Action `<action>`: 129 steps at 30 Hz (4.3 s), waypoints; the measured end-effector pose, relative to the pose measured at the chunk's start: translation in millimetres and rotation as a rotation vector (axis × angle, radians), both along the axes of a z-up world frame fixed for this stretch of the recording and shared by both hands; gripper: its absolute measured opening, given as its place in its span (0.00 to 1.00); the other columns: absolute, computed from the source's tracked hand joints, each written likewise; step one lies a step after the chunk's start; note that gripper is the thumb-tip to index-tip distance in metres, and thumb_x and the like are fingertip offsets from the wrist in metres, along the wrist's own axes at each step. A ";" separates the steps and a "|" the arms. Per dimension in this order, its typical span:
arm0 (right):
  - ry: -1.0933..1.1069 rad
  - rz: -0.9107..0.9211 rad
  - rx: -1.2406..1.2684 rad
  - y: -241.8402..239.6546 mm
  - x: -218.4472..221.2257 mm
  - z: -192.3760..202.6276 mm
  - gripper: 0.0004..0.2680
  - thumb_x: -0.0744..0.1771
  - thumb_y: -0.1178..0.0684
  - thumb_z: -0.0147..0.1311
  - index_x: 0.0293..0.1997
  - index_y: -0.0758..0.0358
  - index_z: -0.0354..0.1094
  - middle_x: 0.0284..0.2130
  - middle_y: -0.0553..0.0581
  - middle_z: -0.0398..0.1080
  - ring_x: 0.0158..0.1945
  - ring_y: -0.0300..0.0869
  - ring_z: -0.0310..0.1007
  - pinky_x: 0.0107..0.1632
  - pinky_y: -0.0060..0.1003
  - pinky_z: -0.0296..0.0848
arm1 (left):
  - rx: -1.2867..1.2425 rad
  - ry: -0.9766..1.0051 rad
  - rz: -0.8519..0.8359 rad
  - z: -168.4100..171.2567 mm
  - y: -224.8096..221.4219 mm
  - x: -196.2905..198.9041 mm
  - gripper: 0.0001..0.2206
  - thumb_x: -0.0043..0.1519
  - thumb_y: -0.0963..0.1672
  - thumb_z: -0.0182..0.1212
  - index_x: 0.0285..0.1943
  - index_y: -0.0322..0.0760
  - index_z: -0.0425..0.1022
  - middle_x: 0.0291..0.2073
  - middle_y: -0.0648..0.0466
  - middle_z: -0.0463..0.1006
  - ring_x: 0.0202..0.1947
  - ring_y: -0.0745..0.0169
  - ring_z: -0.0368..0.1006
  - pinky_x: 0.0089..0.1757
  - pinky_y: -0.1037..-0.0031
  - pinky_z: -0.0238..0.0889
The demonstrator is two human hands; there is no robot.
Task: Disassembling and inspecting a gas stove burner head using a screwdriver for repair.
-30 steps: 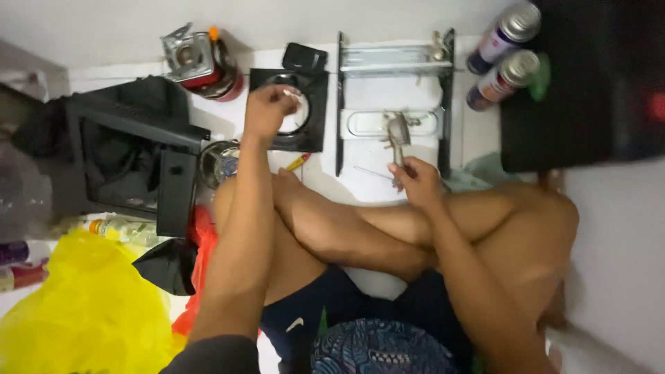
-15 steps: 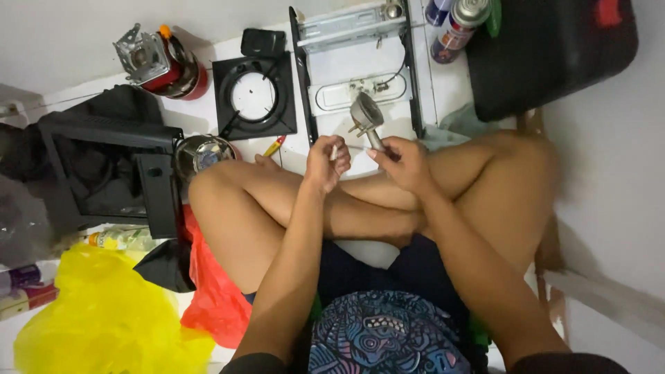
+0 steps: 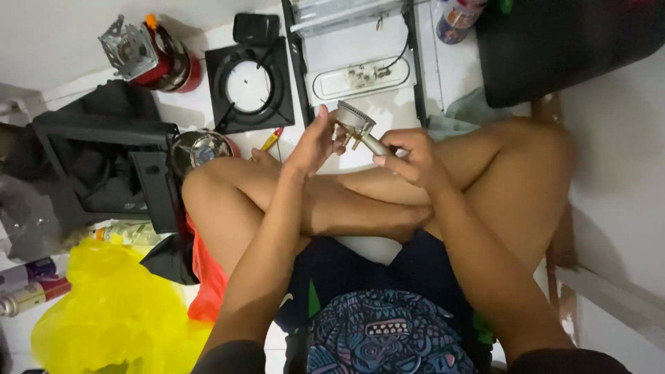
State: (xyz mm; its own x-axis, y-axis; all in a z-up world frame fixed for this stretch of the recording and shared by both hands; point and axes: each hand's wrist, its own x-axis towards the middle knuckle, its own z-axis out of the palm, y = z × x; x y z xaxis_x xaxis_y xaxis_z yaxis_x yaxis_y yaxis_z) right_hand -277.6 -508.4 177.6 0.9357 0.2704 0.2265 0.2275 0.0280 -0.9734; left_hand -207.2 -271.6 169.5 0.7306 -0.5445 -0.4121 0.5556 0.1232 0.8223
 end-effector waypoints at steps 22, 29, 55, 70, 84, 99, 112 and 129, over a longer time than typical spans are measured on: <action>0.362 -0.312 0.495 29.0 26.9 -46.3 0.07 0.72 0.57 0.52 0.44 0.75 0.68 0.26 0.65 0.71 0.26 0.45 0.76 0.28 0.37 0.76 | -0.673 0.239 0.459 10.5 -45.4 -21.1 0.42 0.60 0.69 0.42 0.53 0.29 0.72 0.46 0.40 0.74 0.50 0.50 0.71 0.54 0.60 0.66; 0.047 -0.598 0.166 66.6 23.1 -2.7 0.07 0.69 0.63 0.59 0.48 0.75 0.67 0.33 0.63 0.69 0.28 0.41 0.71 0.33 0.35 0.74 | -0.788 0.127 0.458 38.0 -35.1 -19.7 0.41 0.57 0.69 0.45 0.58 0.34 0.65 0.70 0.31 0.63 0.72 0.34 0.59 0.67 0.56 0.58; 0.257 -0.571 0.448 57.0 17.2 -22.9 0.04 0.70 0.64 0.54 0.47 0.75 0.69 0.22 0.61 0.68 0.25 0.41 0.71 0.30 0.33 0.69 | -0.829 0.149 0.607 21.2 -35.4 -29.2 0.41 0.61 0.68 0.41 0.62 0.32 0.67 0.66 0.28 0.67 0.68 0.31 0.64 0.67 0.50 0.57; 0.045 -0.484 0.579 16.9 15.9 4.2 0.06 0.69 0.67 0.55 0.50 0.71 0.66 0.38 0.58 0.65 0.30 0.40 0.71 0.32 0.34 0.76 | -0.505 0.180 0.788 26.1 -23.9 -13.1 0.27 0.64 0.61 0.51 0.53 0.38 0.62 0.36 0.42 0.76 0.34 0.47 0.79 0.34 0.63 0.74; -0.215 -0.437 0.189 39.0 3.3 104.9 0.08 0.63 0.74 0.62 0.43 0.82 0.69 0.32 0.71 0.70 0.33 0.48 0.73 0.40 0.41 0.75 | -0.477 0.064 0.675 41.6 -19.2 -19.0 0.30 0.66 0.63 0.41 0.49 0.37 0.72 0.23 0.51 0.72 0.21 0.65 0.70 0.27 0.77 0.68; -0.189 -0.420 0.532 79.2 -7.3 137.3 0.06 0.65 0.70 0.54 0.41 0.72 0.63 0.28 0.65 0.67 0.31 0.46 0.71 0.30 0.36 0.74 | -0.548 -0.001 0.738 66.3 -11.6 -19.5 0.25 0.66 0.60 0.44 0.44 0.38 0.68 0.25 0.46 0.73 0.22 0.58 0.70 0.28 0.72 0.68; 0.038 -0.591 0.284 109.4 -18.6 121.6 0.07 0.67 0.67 0.59 0.47 0.72 0.64 0.38 0.69 0.78 0.33 0.39 0.79 0.32 0.28 0.78 | -0.600 0.004 0.721 50.1 -17.3 -22.7 0.24 0.69 0.58 0.45 0.49 0.36 0.70 0.28 0.45 0.75 0.21 0.60 0.64 0.31 0.70 0.69; -0.264 -0.513 -0.004 113.9 -14.3 150.6 0.07 0.64 0.70 0.64 0.41 0.73 0.70 0.32 0.62 0.74 0.38 0.43 0.78 0.47 0.38 0.78 | -0.588 -0.011 0.719 59.9 -16.1 -22.9 0.23 0.69 0.58 0.45 0.47 0.36 0.69 0.27 0.45 0.73 0.21 0.60 0.63 0.31 0.71 0.67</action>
State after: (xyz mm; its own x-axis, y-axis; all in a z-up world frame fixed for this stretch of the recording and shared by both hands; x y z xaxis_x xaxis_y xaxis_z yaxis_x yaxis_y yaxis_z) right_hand -291.9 -394.4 328.2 0.8595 -0.2016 0.4697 0.4459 -0.1532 -0.8819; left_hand -230.2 -287.7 229.3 0.9758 -0.0784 -0.2040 0.1764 0.8337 0.5233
